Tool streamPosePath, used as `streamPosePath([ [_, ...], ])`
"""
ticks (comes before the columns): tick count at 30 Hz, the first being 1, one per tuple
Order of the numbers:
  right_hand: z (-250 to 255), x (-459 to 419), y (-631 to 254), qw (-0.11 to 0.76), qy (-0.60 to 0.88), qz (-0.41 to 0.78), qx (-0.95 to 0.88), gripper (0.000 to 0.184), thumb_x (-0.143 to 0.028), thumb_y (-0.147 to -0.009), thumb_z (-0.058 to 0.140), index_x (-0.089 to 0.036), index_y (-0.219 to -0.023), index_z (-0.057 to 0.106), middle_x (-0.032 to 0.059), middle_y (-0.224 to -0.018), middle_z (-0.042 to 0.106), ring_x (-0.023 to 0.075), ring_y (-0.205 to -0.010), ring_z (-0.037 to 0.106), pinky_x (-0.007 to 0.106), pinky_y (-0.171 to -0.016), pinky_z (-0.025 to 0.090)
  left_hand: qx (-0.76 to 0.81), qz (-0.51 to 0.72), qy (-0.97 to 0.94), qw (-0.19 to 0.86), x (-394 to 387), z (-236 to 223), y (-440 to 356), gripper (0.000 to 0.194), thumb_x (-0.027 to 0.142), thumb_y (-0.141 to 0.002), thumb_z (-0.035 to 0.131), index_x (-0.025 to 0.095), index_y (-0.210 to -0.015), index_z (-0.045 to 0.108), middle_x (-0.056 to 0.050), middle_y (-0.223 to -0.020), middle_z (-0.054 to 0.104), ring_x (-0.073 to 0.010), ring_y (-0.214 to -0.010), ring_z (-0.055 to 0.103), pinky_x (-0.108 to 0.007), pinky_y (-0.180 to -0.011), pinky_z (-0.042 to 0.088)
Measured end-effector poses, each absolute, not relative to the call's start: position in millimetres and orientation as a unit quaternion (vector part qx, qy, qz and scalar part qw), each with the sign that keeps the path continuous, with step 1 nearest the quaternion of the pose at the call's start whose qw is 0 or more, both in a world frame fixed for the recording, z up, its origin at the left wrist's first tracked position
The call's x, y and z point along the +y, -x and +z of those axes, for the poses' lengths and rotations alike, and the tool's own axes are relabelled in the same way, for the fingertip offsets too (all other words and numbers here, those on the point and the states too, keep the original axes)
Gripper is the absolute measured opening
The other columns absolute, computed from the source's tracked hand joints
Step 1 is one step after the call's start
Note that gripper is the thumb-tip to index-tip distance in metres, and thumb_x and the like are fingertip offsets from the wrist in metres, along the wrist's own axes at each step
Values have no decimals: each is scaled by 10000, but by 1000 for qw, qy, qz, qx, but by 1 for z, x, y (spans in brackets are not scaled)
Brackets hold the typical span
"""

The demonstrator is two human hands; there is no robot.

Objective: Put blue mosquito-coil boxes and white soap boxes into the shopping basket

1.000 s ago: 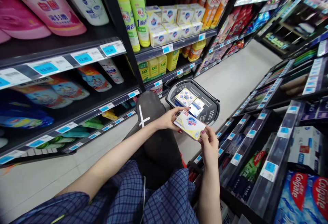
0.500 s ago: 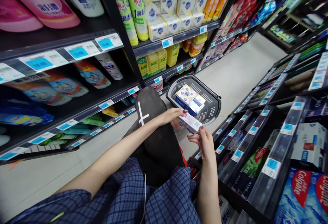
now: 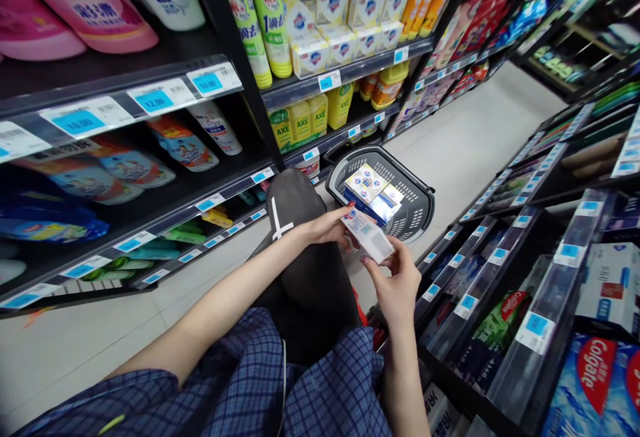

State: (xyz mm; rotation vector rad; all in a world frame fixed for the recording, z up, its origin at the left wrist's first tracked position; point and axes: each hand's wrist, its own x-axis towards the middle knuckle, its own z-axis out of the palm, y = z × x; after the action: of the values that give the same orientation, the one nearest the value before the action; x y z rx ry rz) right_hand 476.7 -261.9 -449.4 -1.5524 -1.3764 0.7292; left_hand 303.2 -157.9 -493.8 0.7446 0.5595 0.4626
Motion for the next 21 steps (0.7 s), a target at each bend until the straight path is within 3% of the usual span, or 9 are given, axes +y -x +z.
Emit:
streamPosePath([
  [5,-426,-265,-448,431,582,164,-670,392,-381,-776,763,-216,-1116,659,90,-1040,685,214,-841,657,336,-747,566,175,302,-369,861,-161,-495,-294,792,753,-837,376,90,-1176,646,-120,-836,702,-176,-621,609,-290,-635,493],
  [10,-412,-262,-432,388,572,106,-715,354,-438,-795,745,-233,-1079,691,81,-911,699,185,-673,619,306,-648,538,172,347,-376,842,-163,-483,-291,843,785,-756,440,58,-1120,660,-167,-917,715,-242,-766,672,-303,-684,506],
  [14,-413,-263,-436,390,574,102,-713,340,-418,-808,732,-232,-1090,686,90,-936,699,205,-725,634,325,-694,547,184,361,-355,842,-163,-481,-293,843,813,-676,513,66,-1032,675,-180,-931,706,-297,-901,674,-332,-745,512],
  [18,-423,-265,-452,390,568,193,-699,488,-473,-778,739,-223,-1184,642,114,-1121,673,268,-941,653,390,-826,560,193,444,-328,812,-163,-489,-296,743,769,-646,640,118,-1002,680,-99,-888,678,-230,-818,651,-314,-781,505],
  [21,-433,-265,-465,378,582,347,-630,527,-509,-814,686,-210,-1234,578,111,-1176,644,241,-913,669,367,-778,581,238,465,-399,753,-164,-493,-297,670,706,-701,663,143,-1063,656,-75,-968,658,-199,-862,624,-277,-794,480],
])
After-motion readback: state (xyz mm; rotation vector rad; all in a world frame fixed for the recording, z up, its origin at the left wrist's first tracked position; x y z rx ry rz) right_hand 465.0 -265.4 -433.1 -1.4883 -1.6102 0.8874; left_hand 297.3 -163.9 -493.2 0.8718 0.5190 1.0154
